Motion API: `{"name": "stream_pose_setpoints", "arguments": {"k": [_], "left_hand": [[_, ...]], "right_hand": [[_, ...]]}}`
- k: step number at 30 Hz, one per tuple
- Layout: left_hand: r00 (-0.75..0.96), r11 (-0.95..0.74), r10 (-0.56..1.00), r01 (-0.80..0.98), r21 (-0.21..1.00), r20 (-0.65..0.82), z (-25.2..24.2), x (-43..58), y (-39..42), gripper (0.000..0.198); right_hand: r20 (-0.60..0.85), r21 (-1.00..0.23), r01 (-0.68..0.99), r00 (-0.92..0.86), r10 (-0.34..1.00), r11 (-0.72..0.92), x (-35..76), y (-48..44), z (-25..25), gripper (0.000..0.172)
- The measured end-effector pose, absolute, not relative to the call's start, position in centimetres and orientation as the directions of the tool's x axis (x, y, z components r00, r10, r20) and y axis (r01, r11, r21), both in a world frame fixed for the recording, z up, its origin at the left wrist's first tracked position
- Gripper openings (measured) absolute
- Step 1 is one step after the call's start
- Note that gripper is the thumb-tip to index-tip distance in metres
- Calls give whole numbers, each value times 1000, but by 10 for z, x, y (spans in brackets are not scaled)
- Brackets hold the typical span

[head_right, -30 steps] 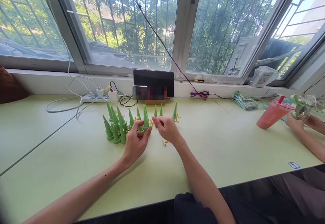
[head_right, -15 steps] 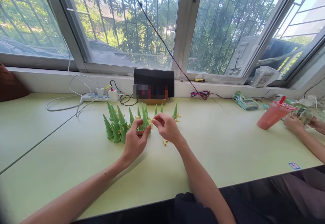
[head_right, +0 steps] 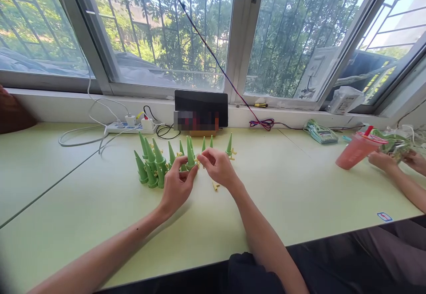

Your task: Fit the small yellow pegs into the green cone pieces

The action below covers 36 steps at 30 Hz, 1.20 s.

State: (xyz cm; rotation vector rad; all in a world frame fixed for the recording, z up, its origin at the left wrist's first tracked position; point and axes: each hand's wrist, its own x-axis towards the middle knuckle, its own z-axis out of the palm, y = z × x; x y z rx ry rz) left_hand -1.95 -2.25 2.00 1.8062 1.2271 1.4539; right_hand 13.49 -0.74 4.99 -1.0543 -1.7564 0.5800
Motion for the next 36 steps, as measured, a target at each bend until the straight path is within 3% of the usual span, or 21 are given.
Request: {"name": "stream_pose_setpoints", "arguments": {"k": [9,21,27,36], "left_hand": [[-3,-438,886,321,840,463,21,-19,-23,31],[21,-447,884,326,833,466,21,-18,-24,31],[-14,-454,877,303,838,480,23,-19,-23,30],[0,-443,884,317,839,467,22,-19,-24,30]], "right_hand": [[503,-770,346,-188,843,537,135,-8,50,25],[475,-746,442,-171,863,498,136,-7,49,45],[501,-751,397,-178,847,528,135,-8,51,30],[487,-751,394,-211,847,530,135,-8,50,29]]}}
